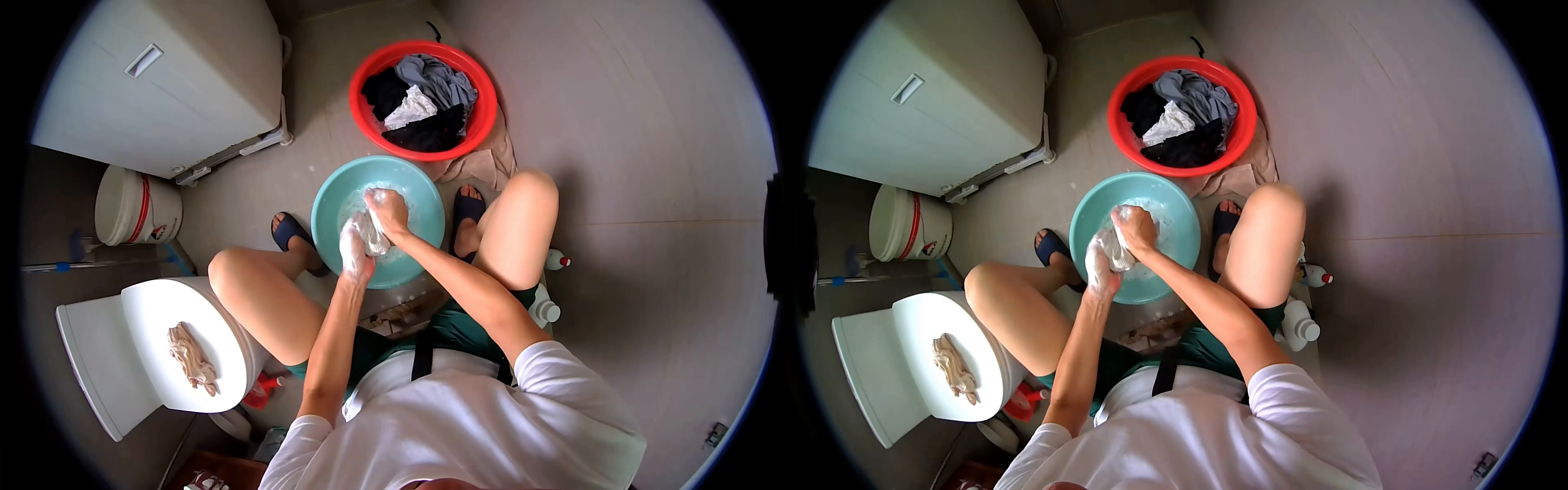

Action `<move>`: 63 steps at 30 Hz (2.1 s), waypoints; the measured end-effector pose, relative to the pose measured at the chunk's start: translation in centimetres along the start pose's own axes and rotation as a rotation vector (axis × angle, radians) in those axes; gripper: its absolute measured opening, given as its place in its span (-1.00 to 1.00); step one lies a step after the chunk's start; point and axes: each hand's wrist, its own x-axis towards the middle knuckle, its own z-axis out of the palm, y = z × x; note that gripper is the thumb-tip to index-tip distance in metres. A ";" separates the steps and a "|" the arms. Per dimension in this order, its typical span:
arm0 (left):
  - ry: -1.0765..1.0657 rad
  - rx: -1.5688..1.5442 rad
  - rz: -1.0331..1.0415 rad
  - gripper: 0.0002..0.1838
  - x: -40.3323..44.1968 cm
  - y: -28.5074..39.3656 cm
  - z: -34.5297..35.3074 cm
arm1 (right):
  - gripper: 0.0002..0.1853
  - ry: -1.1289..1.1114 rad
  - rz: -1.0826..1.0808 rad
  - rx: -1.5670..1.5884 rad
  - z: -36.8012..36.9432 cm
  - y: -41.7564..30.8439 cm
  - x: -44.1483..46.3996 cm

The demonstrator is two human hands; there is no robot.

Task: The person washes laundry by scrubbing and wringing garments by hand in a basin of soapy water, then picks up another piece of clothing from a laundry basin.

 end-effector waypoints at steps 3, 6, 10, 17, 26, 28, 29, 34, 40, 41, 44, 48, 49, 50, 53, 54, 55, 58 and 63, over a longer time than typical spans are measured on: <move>-0.123 -0.334 0.049 -0.41 -1.1 3.2 2.2 | -0.66 -0.018 0.065 0.566 -1.0 -1.2 0.5; -0.102 -0.413 -0.098 -0.27 -1.1 2.2 0.1 | -0.75 -0.133 0.203 0.927 -2.8 -3.5 -0.2; -0.242 -0.230 -0.073 -0.32 -2.5 1.3 1.3 | -0.78 -0.295 0.135 0.924 -3.4 -3.5 -1.4; -0.324 -0.276 0.122 -0.53 -0.9 3.0 0.6 | -0.76 -0.451 -0.594 0.154 -6.2 -2.4 -2.3; -0.247 -0.362 -0.037 -0.50 -1.5 2.8 0.3 | -0.79 -0.475 -0.072 0.492 -7.2 -1.5 -2.5; -0.175 -0.333 -0.090 -0.44 -2.5 4.0 1.4 | -0.80 -0.409 -0.119 0.460 -7.0 -0.2 -1.8; -0.169 -0.271 -0.043 -0.38 -2.1 3.7 0.9 | -0.69 -0.356 -0.019 0.561 -7.3 0.0 -1.7; -0.171 -0.320 0.029 -0.44 -0.2 0.8 -1.5 | -0.62 -0.130 0.174 0.859 -6.5 0.4 -1.2; -0.184 -0.452 0.055 -0.53 1.0 -2.3 -2.5 | -0.60 -0.152 -0.630 0.036 -4.3 -3.5 -7.3; -0.131 -0.402 0.059 -0.59 2.6 -3.2 -4.1 | -0.66 -0.304 -0.413 -0.112 -4.2 -4.8 -9.7; -0.218 -0.401 0.052 -0.69 2.0 -2.2 -3.6 | -0.81 0.017 -0.842 -0.321 -1.4 -3.3 -10.0; 0.211 -0.101 0.023 -0.61 -0.8 -1.1 1.8 | -0.58 0.007 -0.225 -0.381 -0.7 -2.2 -0.7; 0.113 -0.239 -0.010 -0.62 -0.4 -0.6 1.0 | -0.62 -0.013 -0.164 -0.385 -0.7 -3.1 -1.9; 0.018 -0.388 -0.041 -0.63 -0.1 -0.3 0.5 | -0.67 -0.041 -0.109 -0.397 -0.6 -3.2 -4.0; 0.281 -0.174 0.056 -0.67 1.0 0.2 0.8 | -0.66 -0.046 -0.321 -0.368 0.5 -3.0 -8.7; 0.324 -0.146 0.076 -0.68 1.1 0.2 1.0 | -0.64 -0.024 -0.351 -0.368 0.8 -2.5 -8.7; 0.304 -0.184 0.077 -0.69 -0.8 0.6 2.8 | -0.62 -0.080 -0.191 -0.387 0.6 -2.7 -7.0; 0.280 -0.214 0.088 -0.71 -1.0 -0.3 2.8 | -0.57 -0.066 -0.032 -0.293 0.8 -2.7 -2.1; 0.311 0.309 0.156 -0.72 1.7 0.4 -1.1 | -0.68 -0.053 -0.210 -0.378 1.8 -3.2 -8.7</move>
